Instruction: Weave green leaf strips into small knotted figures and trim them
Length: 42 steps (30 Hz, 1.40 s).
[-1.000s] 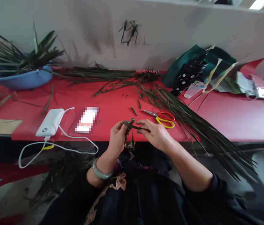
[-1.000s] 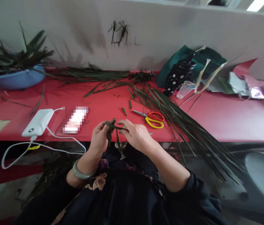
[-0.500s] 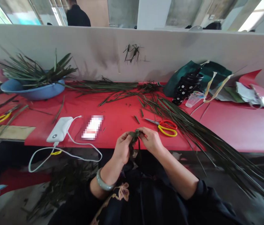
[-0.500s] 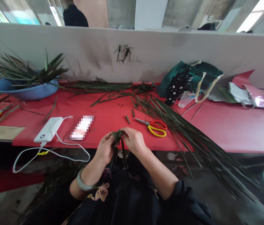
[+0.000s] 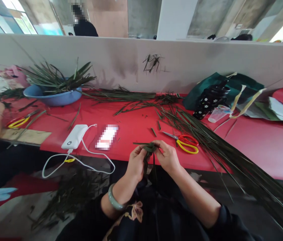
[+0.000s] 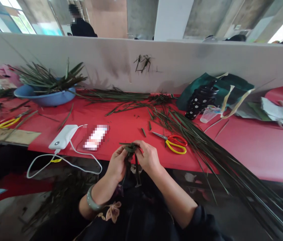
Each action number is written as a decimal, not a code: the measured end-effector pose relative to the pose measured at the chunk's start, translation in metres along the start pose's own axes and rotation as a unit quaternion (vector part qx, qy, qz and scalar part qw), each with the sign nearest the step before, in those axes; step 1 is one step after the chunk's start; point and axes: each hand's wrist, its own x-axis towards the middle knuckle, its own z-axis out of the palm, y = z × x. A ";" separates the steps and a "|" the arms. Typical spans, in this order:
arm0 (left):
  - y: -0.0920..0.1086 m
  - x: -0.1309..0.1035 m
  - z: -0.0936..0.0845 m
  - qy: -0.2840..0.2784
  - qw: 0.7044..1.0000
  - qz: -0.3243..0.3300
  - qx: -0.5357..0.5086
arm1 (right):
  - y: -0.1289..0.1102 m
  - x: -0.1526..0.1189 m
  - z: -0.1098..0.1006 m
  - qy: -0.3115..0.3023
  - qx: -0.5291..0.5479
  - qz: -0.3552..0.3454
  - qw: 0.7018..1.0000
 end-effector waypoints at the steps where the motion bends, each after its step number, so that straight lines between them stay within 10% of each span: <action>1: 0.000 -0.001 0.000 0.003 1.000 -0.001 -0.002 | -0.001 0.000 0.001 0.004 0.007 0.000 1.000; 28: 0.003 -0.003 0.000 0.061 0.994 -0.049 -0.081 | -0.003 -0.001 0.048 0.206 0.253 -0.046 0.944; 34: 0.007 0.001 -0.013 0.080 0.993 -0.002 -0.084 | 0.012 -0.010 0.053 0.129 0.184 -0.026 0.974; 42: 0.023 -0.021 -0.031 0.007 0.999 -0.001 -0.052 | -0.001 0.048 0.072 -0.148 0.216 0.007 0.965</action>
